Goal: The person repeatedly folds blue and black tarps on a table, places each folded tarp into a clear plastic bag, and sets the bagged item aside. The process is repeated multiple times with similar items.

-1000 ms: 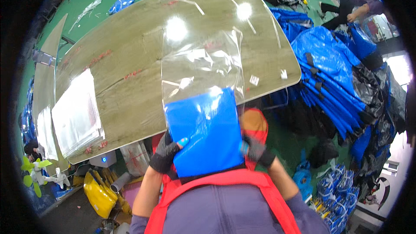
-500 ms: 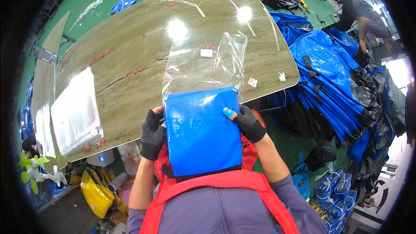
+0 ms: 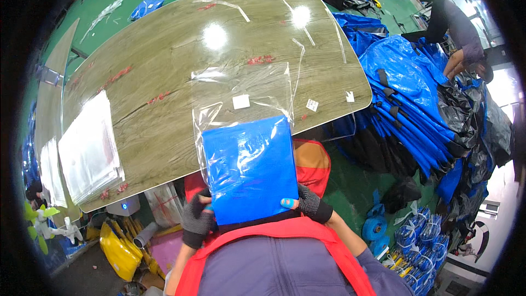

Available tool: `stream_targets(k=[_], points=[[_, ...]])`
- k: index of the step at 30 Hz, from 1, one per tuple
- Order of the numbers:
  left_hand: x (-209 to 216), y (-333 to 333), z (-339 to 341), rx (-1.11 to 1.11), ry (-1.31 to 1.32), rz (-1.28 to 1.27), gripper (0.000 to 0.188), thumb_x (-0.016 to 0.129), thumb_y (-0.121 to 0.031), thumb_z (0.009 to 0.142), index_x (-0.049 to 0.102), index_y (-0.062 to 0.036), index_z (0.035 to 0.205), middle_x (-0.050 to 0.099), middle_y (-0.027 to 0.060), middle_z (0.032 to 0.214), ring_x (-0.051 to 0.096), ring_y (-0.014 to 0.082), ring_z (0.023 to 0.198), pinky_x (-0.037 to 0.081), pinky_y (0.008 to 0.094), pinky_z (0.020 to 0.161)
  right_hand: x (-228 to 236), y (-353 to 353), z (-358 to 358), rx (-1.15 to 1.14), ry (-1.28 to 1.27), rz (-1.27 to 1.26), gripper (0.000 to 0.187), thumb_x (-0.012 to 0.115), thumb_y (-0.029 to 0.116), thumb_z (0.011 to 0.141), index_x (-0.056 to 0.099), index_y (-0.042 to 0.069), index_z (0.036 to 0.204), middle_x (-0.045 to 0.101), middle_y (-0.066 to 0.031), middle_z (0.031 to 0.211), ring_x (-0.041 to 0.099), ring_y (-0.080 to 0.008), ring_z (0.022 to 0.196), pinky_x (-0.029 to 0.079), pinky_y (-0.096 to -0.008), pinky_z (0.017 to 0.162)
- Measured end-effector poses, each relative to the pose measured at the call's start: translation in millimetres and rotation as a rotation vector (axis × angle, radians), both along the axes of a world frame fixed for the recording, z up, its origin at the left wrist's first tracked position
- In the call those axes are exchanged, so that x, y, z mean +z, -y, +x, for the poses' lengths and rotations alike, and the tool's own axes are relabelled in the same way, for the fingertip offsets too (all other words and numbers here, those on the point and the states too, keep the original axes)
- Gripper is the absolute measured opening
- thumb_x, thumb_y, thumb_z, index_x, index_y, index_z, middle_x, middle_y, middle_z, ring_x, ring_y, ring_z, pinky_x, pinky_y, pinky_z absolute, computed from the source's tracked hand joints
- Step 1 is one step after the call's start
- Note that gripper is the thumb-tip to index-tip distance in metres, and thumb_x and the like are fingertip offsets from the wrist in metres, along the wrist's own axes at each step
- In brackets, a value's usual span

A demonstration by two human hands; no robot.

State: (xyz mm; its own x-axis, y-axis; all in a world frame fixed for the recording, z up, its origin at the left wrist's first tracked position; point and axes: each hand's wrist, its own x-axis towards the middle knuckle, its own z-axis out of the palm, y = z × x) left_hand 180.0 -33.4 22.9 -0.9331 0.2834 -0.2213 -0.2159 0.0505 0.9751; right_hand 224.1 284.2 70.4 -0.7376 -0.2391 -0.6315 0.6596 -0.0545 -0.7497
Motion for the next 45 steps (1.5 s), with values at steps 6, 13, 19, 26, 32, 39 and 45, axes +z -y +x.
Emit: stream_targets(k=[6,13,19,26,32,39,45], points=[[30.6,-7.8,-22.1,-0.035,0.357,0.184,0.091,0.081,-0.032,0.071,0.032,-0.0072,0.142,0.048,0.0145,0.133,0.049,0.0238,0.118,0.044,0.0398,0.097,-4.9,5.0,9.1,0.084,-0.298,0.18,0.065,0.067,0.047,0.083,0.054,-0.002,0.123,0.064,-0.02,0.111,0.063,-0.0284,0.102,0.047,-0.0381,0.092],[18.5,-28.1,30.9,-0.045,0.556,0.198,0.062,0.079,-0.027,0.076,0.051,-0.0038,0.126,0.059,0.0047,0.107,0.055,0.0145,0.096,0.046,0.0306,0.083,-29.1,12.4,27.6,-0.078,-0.167,0.172,0.072,0.075,0.043,0.078,0.05,-0.003,0.126,0.06,-0.0183,0.119,0.057,-0.0274,0.109,0.045,-0.0386,0.095],[21.9,-13.6,-19.2,-0.404,0.503,0.234,0.055,0.075,-0.023,0.08,0.053,-0.0024,0.127,0.061,0.0078,0.109,0.056,0.0176,0.098,0.048,0.0345,0.085,-25.9,2.0,20.4,-0.125,-0.109,0.1,0.067,0.079,0.038,0.075,0.052,0.0,0.124,0.063,-0.0128,0.114,0.059,-0.0229,0.105,0.047,-0.036,0.093],[27.5,-8.6,-28.5,-0.071,0.407,0.191,0.084,0.082,-0.036,0.07,0.042,-0.0032,0.136,0.054,0.0122,0.128,0.054,0.0242,0.113,0.046,0.0375,0.094,-2.7,-7.8,-10.2,0.029,-0.35,-0.135,0.086,0.075,0.038,0.079,0.032,0.0,0.142,0.045,-0.0185,0.139,0.049,-0.0274,0.122,0.04,-0.037,0.103],[43.4,-16.3,-33.0,0.057,0.427,0.342,0.089,0.078,-0.044,0.073,0.034,-0.0036,0.139,0.053,0.0165,0.126,0.057,0.0268,0.111,0.051,0.0407,0.09,23.6,17.8,-37.8,0.105,-0.155,-0.217,0.083,0.076,0.034,0.08,0.033,0.001,0.143,0.049,-0.0169,0.136,0.046,-0.0243,0.126,0.037,-0.0367,0.105],[39.0,-22.0,-34.5,-0.188,0.353,0.303,0.079,0.079,-0.036,0.074,0.042,-0.0045,0.136,0.055,0.0115,0.126,0.057,0.0245,0.108,0.05,0.0359,0.089,8.7,3.6,-49.2,0.012,-0.297,-0.16,0.069,0.072,0.034,0.083,0.044,0.002,0.137,0.055,-0.0144,0.129,0.049,-0.0236,0.122,0.04,-0.0364,0.102],[43.6,-26.4,-30.1,0.1,0.343,0.175,0.069,0.072,-0.035,0.082,0.044,-0.0006,0.135,0.058,0.0133,0.122,0.058,0.0248,0.105,0.048,0.0358,0.091,3.8,-2.1,-56.3,0.255,-0.128,-0.044,0.08,0.067,0.05,0.083,0.042,-0.003,0.137,0.055,-0.0163,0.13,0.05,-0.0241,0.121,0.036,-0.036,0.106]])
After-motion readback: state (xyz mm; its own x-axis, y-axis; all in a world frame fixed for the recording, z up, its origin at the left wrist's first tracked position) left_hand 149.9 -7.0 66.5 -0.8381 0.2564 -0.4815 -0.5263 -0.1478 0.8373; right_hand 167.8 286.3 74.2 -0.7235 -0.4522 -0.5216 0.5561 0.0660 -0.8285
